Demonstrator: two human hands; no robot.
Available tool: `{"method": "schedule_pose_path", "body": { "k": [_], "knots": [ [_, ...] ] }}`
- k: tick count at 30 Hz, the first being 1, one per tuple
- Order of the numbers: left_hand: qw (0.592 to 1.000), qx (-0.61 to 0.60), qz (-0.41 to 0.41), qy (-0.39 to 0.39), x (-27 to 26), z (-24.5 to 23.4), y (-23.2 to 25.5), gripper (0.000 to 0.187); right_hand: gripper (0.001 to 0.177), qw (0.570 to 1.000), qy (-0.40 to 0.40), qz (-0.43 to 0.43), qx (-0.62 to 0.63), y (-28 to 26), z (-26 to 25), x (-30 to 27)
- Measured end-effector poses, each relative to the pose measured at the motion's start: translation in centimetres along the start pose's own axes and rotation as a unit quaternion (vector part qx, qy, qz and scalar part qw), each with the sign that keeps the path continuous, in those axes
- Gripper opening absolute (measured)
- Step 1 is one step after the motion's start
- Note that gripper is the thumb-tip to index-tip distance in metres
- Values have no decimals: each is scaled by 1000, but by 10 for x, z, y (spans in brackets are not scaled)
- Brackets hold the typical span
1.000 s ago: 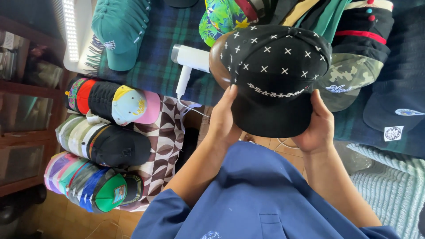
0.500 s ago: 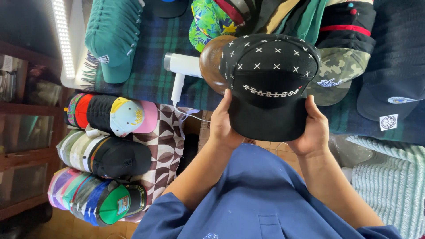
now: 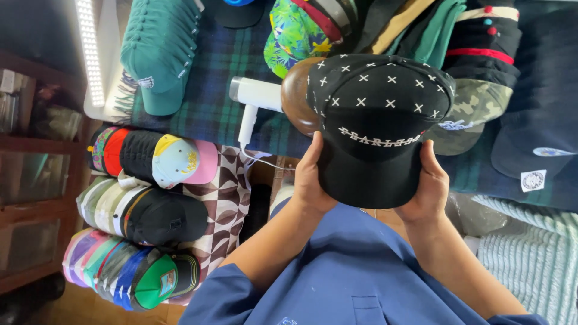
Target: Cleaning and shaping various baseball caps using a brush, hair dryer, and a wooden head form.
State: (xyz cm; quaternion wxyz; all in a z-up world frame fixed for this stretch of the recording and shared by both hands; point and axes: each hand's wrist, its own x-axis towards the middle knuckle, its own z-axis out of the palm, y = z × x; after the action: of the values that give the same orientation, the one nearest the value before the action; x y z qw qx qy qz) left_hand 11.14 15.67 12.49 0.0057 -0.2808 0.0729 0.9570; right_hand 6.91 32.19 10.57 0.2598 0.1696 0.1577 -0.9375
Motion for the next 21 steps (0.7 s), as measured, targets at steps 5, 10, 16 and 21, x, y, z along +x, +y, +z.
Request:
{"method": "schedule_pose_path", "body": {
  "k": [5, 10, 16, 21],
  "knots": [
    [999, -18, 14, -27, 21, -9, 34, 40, 45, 1000, 3, 16, -5, 17, 23, 34],
    [997, -26, 19, -66, 59, -32, 78, 43, 45, 1000, 7, 5, 1, 44, 35, 84],
    [988, 107, 90, -62, 94, -53, 145, 40, 56, 994, 42, -69, -79, 92, 73, 159],
    [980, 126, 155, -11, 143, -98, 225, 46, 35, 915, -72, -143, -370, 113, 33, 258]
  ]
}}
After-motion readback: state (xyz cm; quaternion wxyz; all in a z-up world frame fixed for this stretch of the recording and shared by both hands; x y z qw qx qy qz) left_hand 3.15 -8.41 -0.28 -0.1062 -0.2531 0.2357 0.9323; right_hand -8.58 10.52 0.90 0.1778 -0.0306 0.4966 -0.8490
